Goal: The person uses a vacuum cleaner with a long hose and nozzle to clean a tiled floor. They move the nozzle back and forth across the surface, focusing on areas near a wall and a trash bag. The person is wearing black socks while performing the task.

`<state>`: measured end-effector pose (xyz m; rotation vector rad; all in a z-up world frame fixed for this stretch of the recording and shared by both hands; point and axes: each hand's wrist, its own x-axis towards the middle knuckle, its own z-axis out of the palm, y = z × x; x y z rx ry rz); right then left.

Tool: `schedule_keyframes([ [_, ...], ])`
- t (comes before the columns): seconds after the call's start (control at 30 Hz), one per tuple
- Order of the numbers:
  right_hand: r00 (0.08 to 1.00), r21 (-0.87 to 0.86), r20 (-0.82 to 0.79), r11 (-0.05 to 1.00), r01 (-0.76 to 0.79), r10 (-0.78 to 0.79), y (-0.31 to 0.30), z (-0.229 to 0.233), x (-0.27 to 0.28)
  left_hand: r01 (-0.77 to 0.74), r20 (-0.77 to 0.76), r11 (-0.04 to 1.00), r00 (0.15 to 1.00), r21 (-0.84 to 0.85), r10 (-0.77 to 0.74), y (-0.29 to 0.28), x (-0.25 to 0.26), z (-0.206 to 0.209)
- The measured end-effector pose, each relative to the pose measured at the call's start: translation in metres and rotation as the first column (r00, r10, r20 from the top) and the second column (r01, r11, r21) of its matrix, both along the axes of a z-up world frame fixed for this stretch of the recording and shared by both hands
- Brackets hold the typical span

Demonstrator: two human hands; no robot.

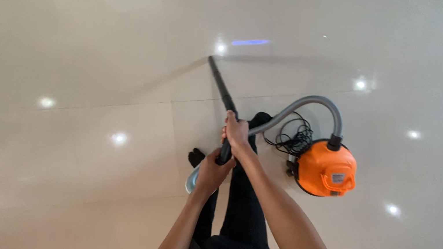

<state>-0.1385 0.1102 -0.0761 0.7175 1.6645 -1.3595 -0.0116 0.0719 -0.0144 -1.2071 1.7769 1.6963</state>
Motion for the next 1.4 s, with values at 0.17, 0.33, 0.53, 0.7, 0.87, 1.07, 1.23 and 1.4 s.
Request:
schedule_keyframes([
  [0.17, 0.988, 0.064, -0.054, 0.987, 0.15, -0.146, 0.06, 0.0, -0.035, 0.102, -0.141, 0.99, 0.986, 0.093, -0.088, 0.038, -0.034, -0.014],
  [0.33, 0.981, 0.202, -0.076, 0.96, 0.192, -0.18, 0.088, 0.006, -0.059, 0.168, -0.118, 0.98, 0.981, 0.108, -0.155, 0.064, -0.059, -0.026],
  [0.53, 0.989, 0.167, -0.096, 0.978, 0.124, -0.109, 0.082, 0.004, -0.05, -0.023, -0.239, 0.965, 0.967, 0.261, 0.088, 0.07, -0.044, -0.037],
  [0.7, 0.996, 0.109, -0.088, 0.994, 0.013, -0.004, 0.042, -0.001, -0.011, -0.1, -0.128, 0.982, 0.984, 0.159, 0.121, 0.036, -0.008, -0.016],
  [0.87, 0.986, 0.006, -0.064, 0.988, -0.154, 0.154, -0.011, 0.006, 0.035, -0.22, -0.07, 0.971, 0.971, 0.094, 0.227, 0.006, 0.038, 0.001],
  [1.07, 0.956, -0.103, 0.027, 0.952, -0.287, 0.291, -0.064, 0.019, 0.069, -0.298, 0.021, 0.947, 0.953, -0.115, 0.303, -0.019, 0.063, 0.025],
  [1.23, 0.953, -0.139, 0.106, 0.953, -0.27, 0.285, -0.076, 0.009, 0.077, -0.256, 0.132, 0.949, 0.95, -0.183, 0.282, -0.029, 0.064, 0.023],
  [1.4, 0.978, -0.11, 0.053, 0.975, -0.194, 0.2, -0.042, -0.005, 0.064, -0.158, -0.025, 0.968, 0.987, -0.193, 0.157, -0.013, 0.066, -0.001],
])
